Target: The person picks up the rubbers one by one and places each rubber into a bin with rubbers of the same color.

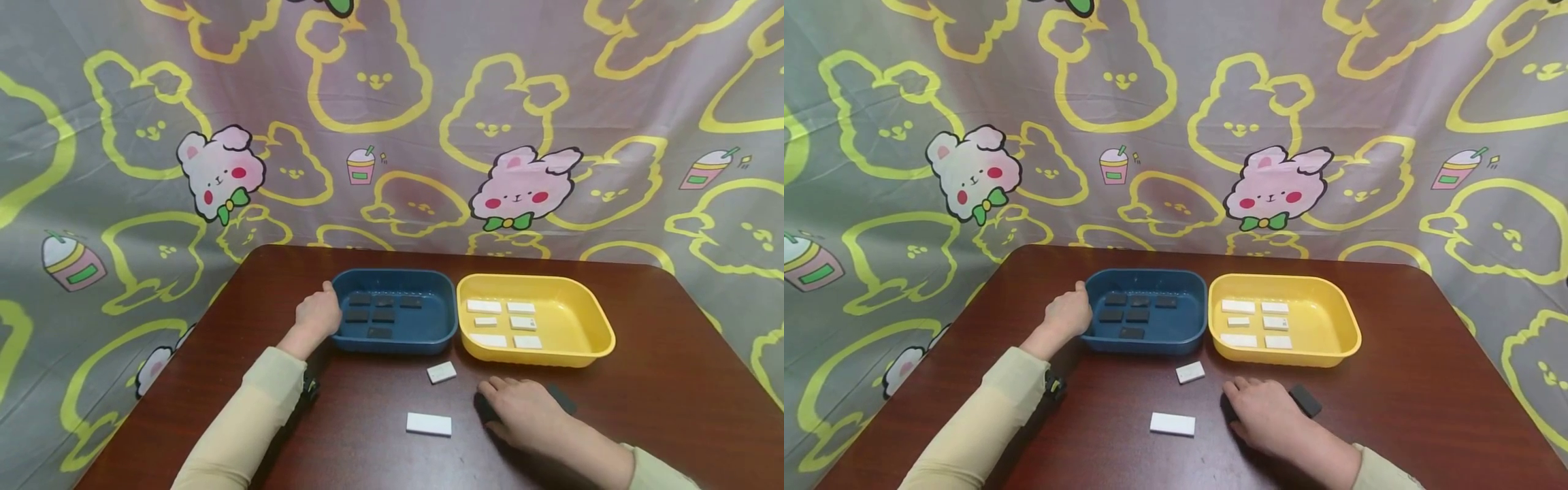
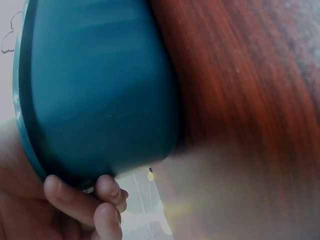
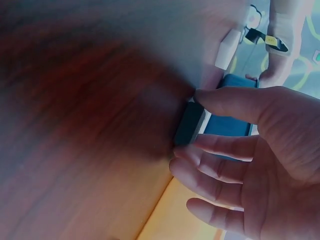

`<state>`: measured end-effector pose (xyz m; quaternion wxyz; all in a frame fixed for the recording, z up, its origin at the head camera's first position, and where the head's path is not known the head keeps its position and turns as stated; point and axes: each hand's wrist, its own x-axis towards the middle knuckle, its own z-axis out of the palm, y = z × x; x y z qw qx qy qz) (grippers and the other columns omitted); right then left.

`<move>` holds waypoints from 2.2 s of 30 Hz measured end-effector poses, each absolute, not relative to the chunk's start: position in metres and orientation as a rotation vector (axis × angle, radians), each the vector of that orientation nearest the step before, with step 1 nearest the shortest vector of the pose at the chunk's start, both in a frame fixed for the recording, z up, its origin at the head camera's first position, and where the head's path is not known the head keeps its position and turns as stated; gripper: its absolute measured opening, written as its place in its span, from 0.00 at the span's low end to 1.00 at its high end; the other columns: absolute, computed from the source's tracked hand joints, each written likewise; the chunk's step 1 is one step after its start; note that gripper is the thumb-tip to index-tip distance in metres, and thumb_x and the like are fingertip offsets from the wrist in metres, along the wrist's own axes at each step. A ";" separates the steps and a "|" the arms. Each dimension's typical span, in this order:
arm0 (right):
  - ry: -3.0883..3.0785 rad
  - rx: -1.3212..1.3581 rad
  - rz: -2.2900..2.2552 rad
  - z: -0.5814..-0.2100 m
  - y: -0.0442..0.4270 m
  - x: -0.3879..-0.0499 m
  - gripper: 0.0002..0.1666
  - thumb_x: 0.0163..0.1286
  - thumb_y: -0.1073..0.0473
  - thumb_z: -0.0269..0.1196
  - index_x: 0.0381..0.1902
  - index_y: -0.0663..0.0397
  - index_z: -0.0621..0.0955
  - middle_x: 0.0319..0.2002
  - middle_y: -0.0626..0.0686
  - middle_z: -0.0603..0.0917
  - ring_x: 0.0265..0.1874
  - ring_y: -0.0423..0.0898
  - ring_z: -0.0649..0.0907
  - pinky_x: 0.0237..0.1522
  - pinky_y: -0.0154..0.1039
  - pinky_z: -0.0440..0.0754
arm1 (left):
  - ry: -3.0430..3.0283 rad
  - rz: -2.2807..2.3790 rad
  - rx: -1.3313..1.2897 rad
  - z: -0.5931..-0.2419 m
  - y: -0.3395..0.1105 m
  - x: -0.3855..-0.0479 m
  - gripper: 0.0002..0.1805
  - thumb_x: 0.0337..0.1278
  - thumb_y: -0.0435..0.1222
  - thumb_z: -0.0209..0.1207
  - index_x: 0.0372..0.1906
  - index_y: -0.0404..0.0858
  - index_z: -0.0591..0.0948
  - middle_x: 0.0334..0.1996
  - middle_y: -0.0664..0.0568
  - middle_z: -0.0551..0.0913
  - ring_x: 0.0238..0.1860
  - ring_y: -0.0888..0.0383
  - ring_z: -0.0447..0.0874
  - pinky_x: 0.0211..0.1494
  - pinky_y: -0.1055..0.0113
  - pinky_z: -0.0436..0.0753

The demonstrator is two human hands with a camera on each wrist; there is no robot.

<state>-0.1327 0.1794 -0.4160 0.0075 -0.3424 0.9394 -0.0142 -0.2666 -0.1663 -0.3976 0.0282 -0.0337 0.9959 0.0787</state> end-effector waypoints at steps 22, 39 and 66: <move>2.880 -1.103 -0.201 -0.405 0.181 -0.142 0.17 0.51 0.58 0.74 0.36 0.49 0.78 0.32 0.45 0.77 0.29 0.41 0.77 0.33 0.42 0.80 | 2.884 0.609 -0.138 -0.393 -0.179 -0.270 0.25 0.70 0.32 0.42 0.65 0.20 0.59 0.35 0.32 0.77 0.13 0.53 0.80 0.18 0.63 0.79; 2.997 -1.214 -0.342 -0.349 0.161 -0.174 0.21 0.50 0.55 0.77 0.40 0.47 0.79 0.34 0.42 0.78 0.30 0.39 0.76 0.35 0.38 0.80 | 3.018 0.307 -0.068 -0.399 -0.176 -0.270 0.21 0.68 0.36 0.48 0.57 0.23 0.70 0.27 0.42 0.78 0.26 0.49 0.78 0.32 0.53 0.80; 2.832 -1.174 -0.452 -0.363 0.021 -0.250 0.17 0.62 0.57 0.70 0.48 0.53 0.80 0.41 0.49 0.80 0.37 0.42 0.80 0.44 0.36 0.80 | 3.012 0.303 -0.139 -0.397 -0.176 -0.270 0.21 0.66 0.38 0.51 0.54 0.24 0.71 0.28 0.41 0.77 0.27 0.48 0.78 0.33 0.54 0.80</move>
